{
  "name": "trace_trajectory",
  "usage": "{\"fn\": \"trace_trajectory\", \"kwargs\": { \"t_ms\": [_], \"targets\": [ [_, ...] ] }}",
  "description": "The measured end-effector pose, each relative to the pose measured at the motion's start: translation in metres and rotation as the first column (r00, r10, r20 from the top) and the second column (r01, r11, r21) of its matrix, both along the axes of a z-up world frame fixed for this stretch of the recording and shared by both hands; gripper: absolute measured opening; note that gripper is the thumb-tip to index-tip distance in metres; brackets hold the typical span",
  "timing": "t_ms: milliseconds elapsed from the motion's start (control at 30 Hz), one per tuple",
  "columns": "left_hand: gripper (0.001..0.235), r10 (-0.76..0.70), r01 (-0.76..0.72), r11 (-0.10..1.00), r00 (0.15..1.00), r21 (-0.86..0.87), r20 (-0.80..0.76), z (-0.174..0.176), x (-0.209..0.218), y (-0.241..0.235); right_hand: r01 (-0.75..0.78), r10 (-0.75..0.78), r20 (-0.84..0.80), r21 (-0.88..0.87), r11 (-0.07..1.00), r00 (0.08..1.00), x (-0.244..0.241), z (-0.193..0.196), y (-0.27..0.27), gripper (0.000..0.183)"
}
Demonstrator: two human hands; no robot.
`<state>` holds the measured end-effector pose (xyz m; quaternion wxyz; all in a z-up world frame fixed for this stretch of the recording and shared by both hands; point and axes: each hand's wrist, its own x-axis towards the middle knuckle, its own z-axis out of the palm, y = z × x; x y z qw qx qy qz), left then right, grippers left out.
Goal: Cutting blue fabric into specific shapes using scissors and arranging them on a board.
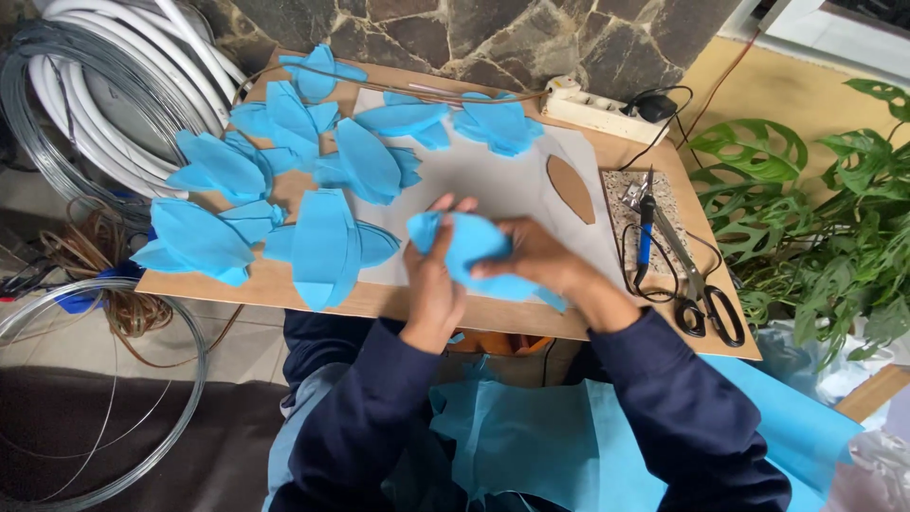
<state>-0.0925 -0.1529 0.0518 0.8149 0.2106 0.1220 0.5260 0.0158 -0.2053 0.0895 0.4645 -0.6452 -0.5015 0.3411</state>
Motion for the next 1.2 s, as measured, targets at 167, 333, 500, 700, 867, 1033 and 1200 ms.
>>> {"fn": "trace_trajectory", "kwargs": {
  "t_ms": [167,333,500,700,867,1033,1200],
  "targets": [
    [0.036,-0.006,0.008,1.0,0.996,-0.017,0.084,-0.003,-0.033,0.0,-0.083,0.086,0.136,-0.03,0.996,0.987,-0.018,-0.009,-0.004,0.03],
    [0.026,0.05,-0.041,0.998,0.983,-0.055,0.174,-0.009,-0.04,-0.002,-0.056,0.058,0.246,-0.017,0.998,0.968,-0.031,-0.025,0.007,0.025],
    [0.023,0.092,-0.097,0.995,0.982,0.023,0.162,-0.006,-0.051,-0.001,-0.11,0.114,0.165,-0.031,0.993,0.98,-0.052,0.002,0.008,0.017],
    [0.026,0.11,-0.125,0.99,0.973,0.064,0.204,-0.011,-0.062,0.005,-0.19,0.173,-0.125,-0.143,0.971,0.977,-0.053,0.014,-0.007,0.021],
    [0.023,0.119,-0.132,0.99,0.968,0.044,0.22,-0.002,-0.069,-0.002,-0.268,0.196,-0.288,-0.234,0.935,0.937,-0.067,0.032,-0.014,0.028],
    [0.024,0.135,-0.151,0.987,0.96,0.047,0.245,-0.004,-0.07,-0.003,-0.181,0.126,-0.314,-0.153,0.971,0.941,-0.065,0.026,-0.014,0.02],
    [0.024,0.156,-0.172,0.984,0.961,0.051,0.227,-0.003,-0.071,-0.005,-0.166,0.119,-0.307,-0.13,0.978,0.944,-0.05,0.009,-0.013,0.019]
  ]
}}
